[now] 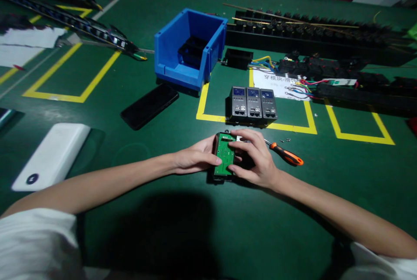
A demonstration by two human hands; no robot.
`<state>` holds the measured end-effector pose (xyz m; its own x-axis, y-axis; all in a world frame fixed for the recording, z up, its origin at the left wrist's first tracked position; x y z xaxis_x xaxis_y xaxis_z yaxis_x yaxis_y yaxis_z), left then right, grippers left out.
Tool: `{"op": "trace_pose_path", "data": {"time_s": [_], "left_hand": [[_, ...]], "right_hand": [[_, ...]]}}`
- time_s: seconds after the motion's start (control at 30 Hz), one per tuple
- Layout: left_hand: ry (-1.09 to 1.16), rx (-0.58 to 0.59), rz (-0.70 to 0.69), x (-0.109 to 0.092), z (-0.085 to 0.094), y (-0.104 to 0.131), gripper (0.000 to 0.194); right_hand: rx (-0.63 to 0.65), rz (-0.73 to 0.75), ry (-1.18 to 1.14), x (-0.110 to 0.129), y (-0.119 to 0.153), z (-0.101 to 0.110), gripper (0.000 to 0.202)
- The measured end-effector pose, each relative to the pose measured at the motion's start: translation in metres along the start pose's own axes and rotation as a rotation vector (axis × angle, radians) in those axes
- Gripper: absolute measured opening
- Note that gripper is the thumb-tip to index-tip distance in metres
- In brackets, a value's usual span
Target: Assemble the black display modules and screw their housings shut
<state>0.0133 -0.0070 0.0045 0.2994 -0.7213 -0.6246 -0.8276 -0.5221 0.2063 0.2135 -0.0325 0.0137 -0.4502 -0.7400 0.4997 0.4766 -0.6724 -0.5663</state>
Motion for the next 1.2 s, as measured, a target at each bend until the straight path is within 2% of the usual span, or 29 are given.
{"op": "trace_pose_path", "data": {"time_s": [0.2, 0.6, 0.97, 1.2], "left_hand": [[-0.016, -0.054, -0.006, -0.0004, -0.0021, -0.0003, 0.067], [-0.004, -0.023, -0.005, 0.0005, -0.0005, -0.0004, 0.066], [-0.024, -0.079, 0.023, -0.0002, 0.0005, 0.0004, 0.069], [-0.002, -0.007, 0.004, 0.0007, 0.0012, -0.0005, 0.067]], "right_hand": [[0.014, -0.009, -0.011, -0.0003, -0.0005, -0.0002, 0.051], [0.002, -0.017, -0.002, 0.0001, 0.002, 0.0004, 0.057], [0.041, -0.033, -0.01, -0.0014, 0.0015, 0.0, 0.052], [0.038, 0.0, 0.007, 0.0006, 0.0011, -0.0004, 0.067]]}}
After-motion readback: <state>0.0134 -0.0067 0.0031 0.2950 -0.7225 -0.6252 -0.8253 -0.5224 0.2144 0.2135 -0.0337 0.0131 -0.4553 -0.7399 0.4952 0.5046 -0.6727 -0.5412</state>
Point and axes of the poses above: each hand's wrist, its own y-axis away from the middle knuckle, its own z-axis out of the back of the hand, x = y × z, the point moved 1 cm from there along -y, towards the middle knuckle, and after that the axes turned 1 degree about -z, right-handed, at the moved point
